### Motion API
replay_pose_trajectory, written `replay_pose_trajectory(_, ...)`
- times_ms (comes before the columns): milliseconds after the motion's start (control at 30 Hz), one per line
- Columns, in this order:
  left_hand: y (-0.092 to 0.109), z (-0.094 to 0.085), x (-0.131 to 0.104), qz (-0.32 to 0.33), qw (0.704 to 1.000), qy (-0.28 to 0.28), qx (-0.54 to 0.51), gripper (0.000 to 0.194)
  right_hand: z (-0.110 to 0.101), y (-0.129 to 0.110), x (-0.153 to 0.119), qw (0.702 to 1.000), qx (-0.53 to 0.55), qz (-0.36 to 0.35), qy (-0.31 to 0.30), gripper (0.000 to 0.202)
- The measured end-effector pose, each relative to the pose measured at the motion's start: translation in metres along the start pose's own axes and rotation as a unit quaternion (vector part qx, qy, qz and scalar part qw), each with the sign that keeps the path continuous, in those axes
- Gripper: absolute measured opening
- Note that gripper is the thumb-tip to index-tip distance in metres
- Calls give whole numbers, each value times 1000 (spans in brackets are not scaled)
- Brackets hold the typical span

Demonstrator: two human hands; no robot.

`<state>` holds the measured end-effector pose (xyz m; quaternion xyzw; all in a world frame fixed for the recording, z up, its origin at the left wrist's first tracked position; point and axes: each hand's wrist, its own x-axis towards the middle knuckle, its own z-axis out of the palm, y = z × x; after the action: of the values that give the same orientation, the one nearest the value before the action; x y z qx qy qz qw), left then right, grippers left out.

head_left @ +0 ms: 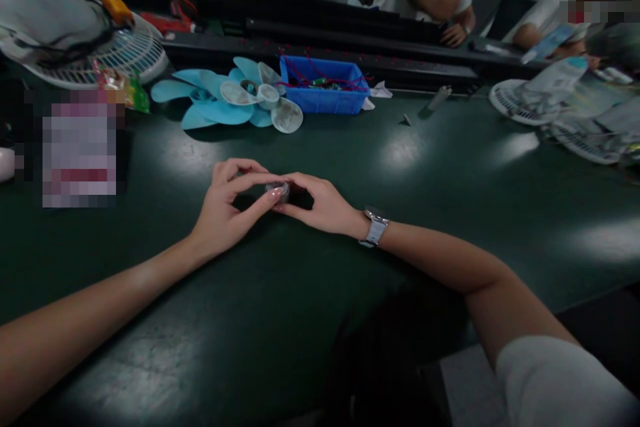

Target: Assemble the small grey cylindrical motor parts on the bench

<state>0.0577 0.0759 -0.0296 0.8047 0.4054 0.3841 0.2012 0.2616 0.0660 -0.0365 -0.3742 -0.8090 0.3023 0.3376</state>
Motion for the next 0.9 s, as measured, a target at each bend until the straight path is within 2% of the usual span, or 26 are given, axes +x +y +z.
replay_pose_trajectory(167, 1, 4, 7, 3, 999, 28, -28, 15, 0, -1, 0, 1000, 9, -12, 0, 34)
replay_pose_trajectory(300, 2, 0, 11, 6, 998, 60, -24, 16, -1, -1, 0, 1000, 1, 0, -4, 37)
replay_pose_trajectory(467, -7, -8, 16, -46, 992, 113, -13, 22, -2, -3, 0, 1000, 8, 1, -10, 38)
replay_pose_trajectory(533, -15, -9, 17, -55, 994, 97, 9, 23, -2, -3, 0, 1000, 9, 1, -6, 38)
replay_pose_trajectory(667, -34, -6, 16, -47, 998, 17, 48, 21, -2, -3, 0, 1000, 8, 4, 1, 39)
replay_pose_trajectory(900, -44, -3, 9, -19, 995, -24, 96, 19, -2, -5, -1, 1000, 8, 15, -1, 38)
